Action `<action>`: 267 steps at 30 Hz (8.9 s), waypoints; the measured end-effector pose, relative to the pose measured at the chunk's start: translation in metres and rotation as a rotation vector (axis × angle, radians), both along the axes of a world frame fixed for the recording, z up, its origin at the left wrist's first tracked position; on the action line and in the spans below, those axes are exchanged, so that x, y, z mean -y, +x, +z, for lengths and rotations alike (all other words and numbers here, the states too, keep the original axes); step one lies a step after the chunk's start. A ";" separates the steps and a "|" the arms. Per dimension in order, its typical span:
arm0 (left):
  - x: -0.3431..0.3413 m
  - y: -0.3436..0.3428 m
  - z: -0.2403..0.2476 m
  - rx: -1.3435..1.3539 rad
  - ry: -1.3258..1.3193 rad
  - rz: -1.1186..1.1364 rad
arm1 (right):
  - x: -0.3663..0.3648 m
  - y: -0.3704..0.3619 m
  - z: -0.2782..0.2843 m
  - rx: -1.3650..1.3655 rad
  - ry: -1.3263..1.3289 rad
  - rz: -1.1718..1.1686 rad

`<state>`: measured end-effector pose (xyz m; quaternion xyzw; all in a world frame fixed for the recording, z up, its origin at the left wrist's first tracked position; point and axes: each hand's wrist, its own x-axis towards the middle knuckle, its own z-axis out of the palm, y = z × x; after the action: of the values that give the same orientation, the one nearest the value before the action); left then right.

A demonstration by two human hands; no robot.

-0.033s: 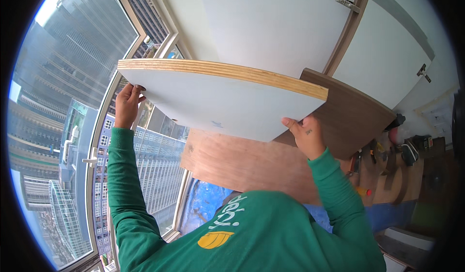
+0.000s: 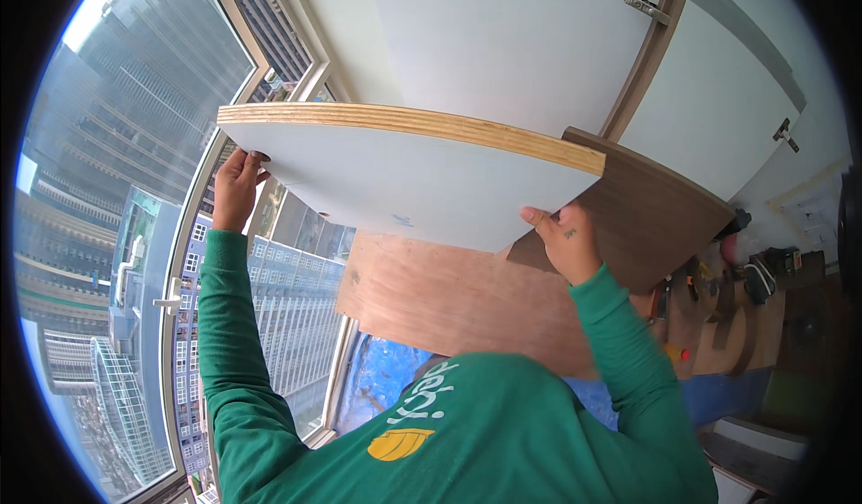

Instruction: The person assembles a wooden cabinet by positioning panels, applying glue, and using a hand saw to trim edges. They align the pieces against a wall and repeatedly adjust the fit of the components.

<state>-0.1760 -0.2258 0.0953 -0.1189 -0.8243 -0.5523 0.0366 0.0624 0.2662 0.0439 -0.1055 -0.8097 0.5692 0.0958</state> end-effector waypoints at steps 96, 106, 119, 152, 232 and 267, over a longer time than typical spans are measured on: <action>-0.522 0.410 0.175 0.544 1.381 -1.550 | -0.226 0.575 -0.344 0.857 -0.127 -0.517; -0.542 0.301 0.000 0.033 0.039 -0.675 | -0.230 0.692 -0.416 1.275 -0.420 -0.582; -0.583 0.180 -0.087 -0.788 -0.860 -0.293 | -0.269 0.637 -0.421 0.833 -0.489 -0.727; -0.531 0.277 -0.038 -0.876 -0.755 -0.527 | -0.310 0.336 -0.029 -0.461 0.129 -0.601; -0.537 0.277 -0.054 -0.958 -0.741 -0.346 | -0.240 0.336 -0.357 0.604 0.803 -0.171; -0.523 0.276 -0.058 -0.952 -0.815 -0.380 | -0.376 0.580 -0.342 0.719 0.273 -1.145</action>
<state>0.1000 0.2968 0.0372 -0.4981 -0.8261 -0.0797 0.2513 0.6419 0.6425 -0.2977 -0.6857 -0.6725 0.2516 0.1194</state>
